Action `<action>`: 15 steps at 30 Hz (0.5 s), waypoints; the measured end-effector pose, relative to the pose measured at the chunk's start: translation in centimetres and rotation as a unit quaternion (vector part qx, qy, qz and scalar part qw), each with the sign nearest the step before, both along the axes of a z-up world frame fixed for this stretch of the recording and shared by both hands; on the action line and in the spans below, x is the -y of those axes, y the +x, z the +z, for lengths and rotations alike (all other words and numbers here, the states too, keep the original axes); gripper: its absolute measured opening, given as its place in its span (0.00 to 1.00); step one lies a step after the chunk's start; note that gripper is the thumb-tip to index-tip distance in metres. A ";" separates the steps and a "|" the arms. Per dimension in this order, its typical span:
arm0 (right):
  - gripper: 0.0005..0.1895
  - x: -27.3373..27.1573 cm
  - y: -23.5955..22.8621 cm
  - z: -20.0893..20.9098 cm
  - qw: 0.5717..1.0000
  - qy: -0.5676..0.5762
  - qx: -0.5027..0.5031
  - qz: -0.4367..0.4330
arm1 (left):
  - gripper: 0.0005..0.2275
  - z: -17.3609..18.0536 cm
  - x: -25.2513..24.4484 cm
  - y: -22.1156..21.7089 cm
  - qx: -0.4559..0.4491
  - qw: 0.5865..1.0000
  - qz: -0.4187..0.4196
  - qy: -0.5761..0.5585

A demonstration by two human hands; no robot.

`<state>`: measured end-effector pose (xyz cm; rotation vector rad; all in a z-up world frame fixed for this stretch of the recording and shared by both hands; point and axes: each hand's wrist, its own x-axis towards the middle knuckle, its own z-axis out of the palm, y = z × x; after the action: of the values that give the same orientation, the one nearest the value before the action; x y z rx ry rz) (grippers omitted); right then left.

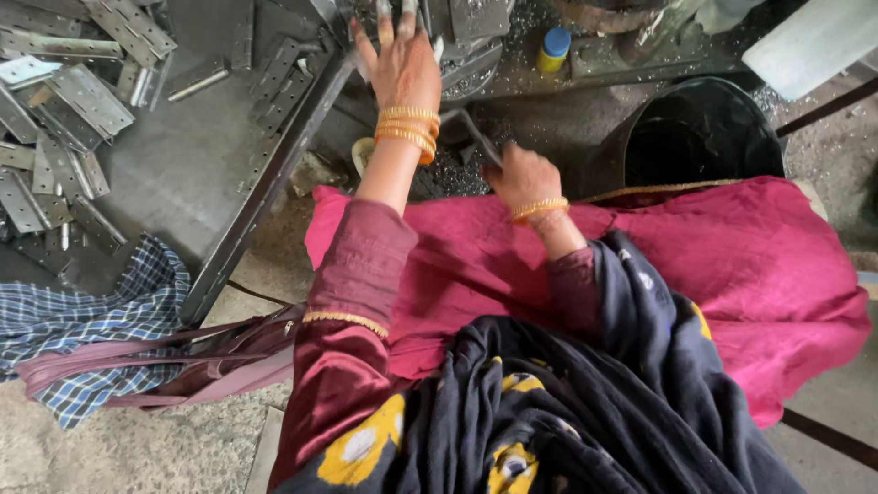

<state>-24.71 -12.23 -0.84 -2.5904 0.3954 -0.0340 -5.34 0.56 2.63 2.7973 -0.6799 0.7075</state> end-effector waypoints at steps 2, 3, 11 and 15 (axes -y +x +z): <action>0.26 0.3 0.4 1.1 0.997 -0.069 0.041 0.003 | 0.09 -0.1 0.7 0.7 0.001 1.000 0.001 -0.011; 0.26 0.4 0.6 1.5 0.997 -0.061 0.036 0.000 | 0.10 -0.1 0.8 1.1 0.001 1.000 0.002 -0.017; 0.23 -0.6 -0.9 1.5 1.000 -0.014 -0.002 0.016 | 0.13 -0.6 -0.3 0.5 -0.003 0.997 -0.011 -0.070; 0.25 0.5 1.0 1.5 0.996 -0.088 -0.006 0.002 | 0.12 1.1 0.9 1.4 -0.016 0.999 -0.003 -0.040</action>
<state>-23.67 -12.72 0.66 -2.7654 0.4067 -0.0548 -3.95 -0.29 3.68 2.7258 -0.6407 0.6734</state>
